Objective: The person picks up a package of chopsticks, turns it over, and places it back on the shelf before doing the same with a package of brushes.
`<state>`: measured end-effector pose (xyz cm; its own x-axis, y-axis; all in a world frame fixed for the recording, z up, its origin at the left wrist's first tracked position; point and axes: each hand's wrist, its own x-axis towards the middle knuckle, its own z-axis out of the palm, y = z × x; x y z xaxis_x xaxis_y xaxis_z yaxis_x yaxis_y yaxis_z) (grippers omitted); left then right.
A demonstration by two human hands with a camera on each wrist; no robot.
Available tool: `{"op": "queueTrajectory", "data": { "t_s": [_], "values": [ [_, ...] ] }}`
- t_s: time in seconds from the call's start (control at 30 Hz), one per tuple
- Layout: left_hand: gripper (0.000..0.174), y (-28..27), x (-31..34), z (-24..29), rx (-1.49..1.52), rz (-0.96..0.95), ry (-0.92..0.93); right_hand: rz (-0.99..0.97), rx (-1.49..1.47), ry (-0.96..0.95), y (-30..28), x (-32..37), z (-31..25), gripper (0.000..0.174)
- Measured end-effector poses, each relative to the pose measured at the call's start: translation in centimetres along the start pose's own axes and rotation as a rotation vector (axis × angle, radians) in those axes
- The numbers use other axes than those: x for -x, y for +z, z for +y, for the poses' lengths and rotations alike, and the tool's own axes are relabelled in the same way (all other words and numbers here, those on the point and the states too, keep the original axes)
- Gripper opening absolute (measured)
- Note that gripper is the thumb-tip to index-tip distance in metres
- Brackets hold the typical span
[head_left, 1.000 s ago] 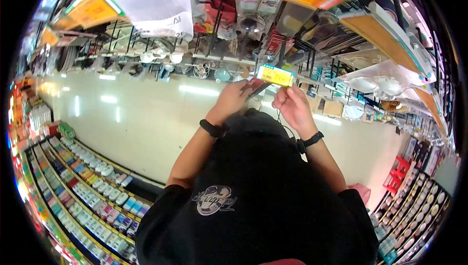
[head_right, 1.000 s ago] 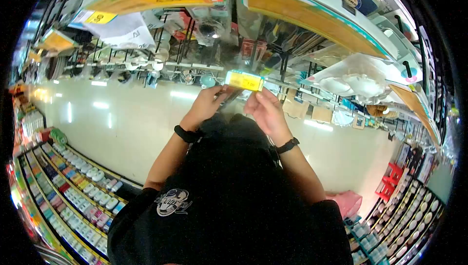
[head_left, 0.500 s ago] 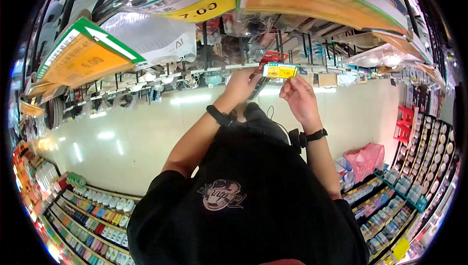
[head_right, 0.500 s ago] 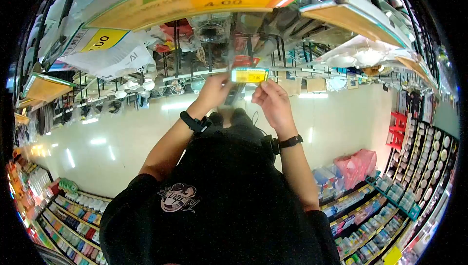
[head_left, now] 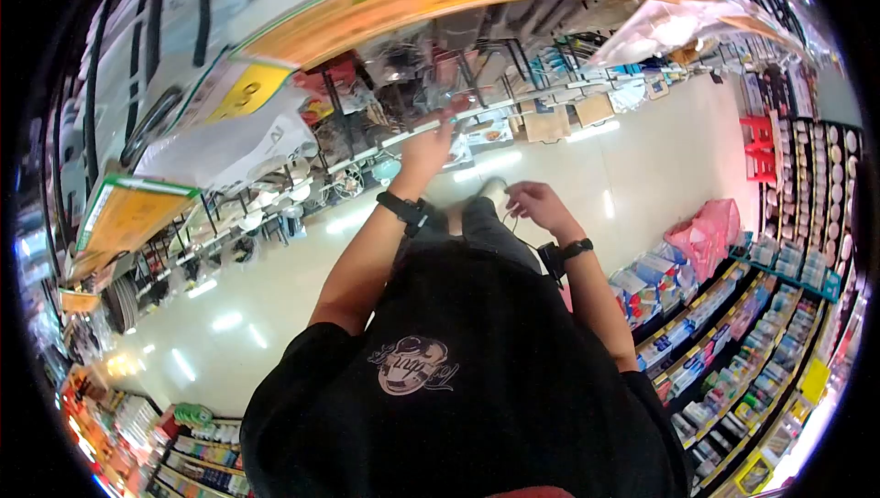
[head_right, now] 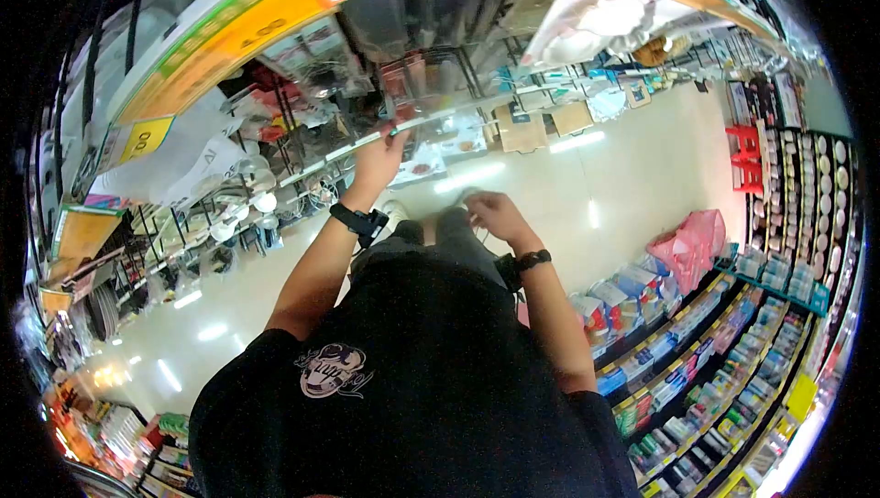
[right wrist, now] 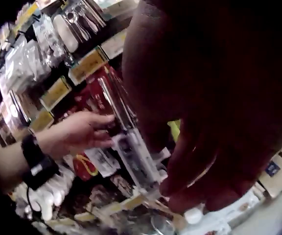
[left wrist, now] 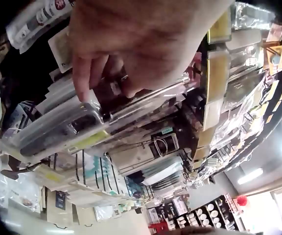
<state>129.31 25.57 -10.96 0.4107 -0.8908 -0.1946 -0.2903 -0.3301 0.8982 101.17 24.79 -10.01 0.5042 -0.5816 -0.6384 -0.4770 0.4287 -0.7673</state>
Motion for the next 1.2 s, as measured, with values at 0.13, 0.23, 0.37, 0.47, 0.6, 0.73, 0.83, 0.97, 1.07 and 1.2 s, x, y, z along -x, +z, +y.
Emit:
{"op": "queueTrajectory", "data": {
  "t_s": [0.13, 0.23, 0.37, 0.47, 0.6, 0.73, 0.83, 0.97, 1.07, 1.2],
  "values": [
    [0.031, 1.1, -1.8, -3.7, -0.078, 0.044, 0.099, -0.032, 0.134, 0.093, -2.9, 0.6, 9.2, 0.032],
    [0.028, 1.2, -2.2, -2.9, -0.005, 0.022, 0.015, 0.062, 0.203, 0.214, -5.6, 1.7, 15.9, 0.034],
    [0.031, 1.6, -2.1, -0.8, -0.086, 0.129, 0.113, 0.169, 0.086, 0.499, -9.1, 5.5, 22.8, 0.037],
    [0.033, 2.9, -3.7, -5.4, -0.260, 0.199, 0.203, 0.212, -0.042, 0.578, -10.8, 8.9, 26.5, 0.035],
    [0.026, 4.1, -1.9, -9.0, -0.091, 0.211, 0.177, 0.285, -0.142, 0.621, -12.3, 11.8, 30.1, 0.039],
    [0.018, 7.5, 0.9, -9.0, 0.111, -0.139, -0.368, 0.346, -0.206, 0.551, -13.7, 12.9, 32.5, 0.038],
    [0.015, 12.1, 3.0, -8.8, -0.089, -0.399, -0.361, 0.388, -0.198, 0.472, -14.6, 13.6, 34.0, 0.037],
    [0.019, 17.4, 2.7, -11.9, -0.610, -0.699, -0.040, 0.464, -0.232, 0.428, -15.2, 16.6, 34.5, 0.032],
    [0.025, 20.7, 2.8, -10.4, -0.801, -0.917, 0.060, 0.539, -0.455, 0.418, -14.5, 19.0, 38.1, 0.030],
    [0.031, 27.0, 1.6, -10.5, -0.718, -1.002, 0.093, 0.660, -0.524, 0.398, -12.8, 22.6, 41.1, 0.031]
  ]
}}
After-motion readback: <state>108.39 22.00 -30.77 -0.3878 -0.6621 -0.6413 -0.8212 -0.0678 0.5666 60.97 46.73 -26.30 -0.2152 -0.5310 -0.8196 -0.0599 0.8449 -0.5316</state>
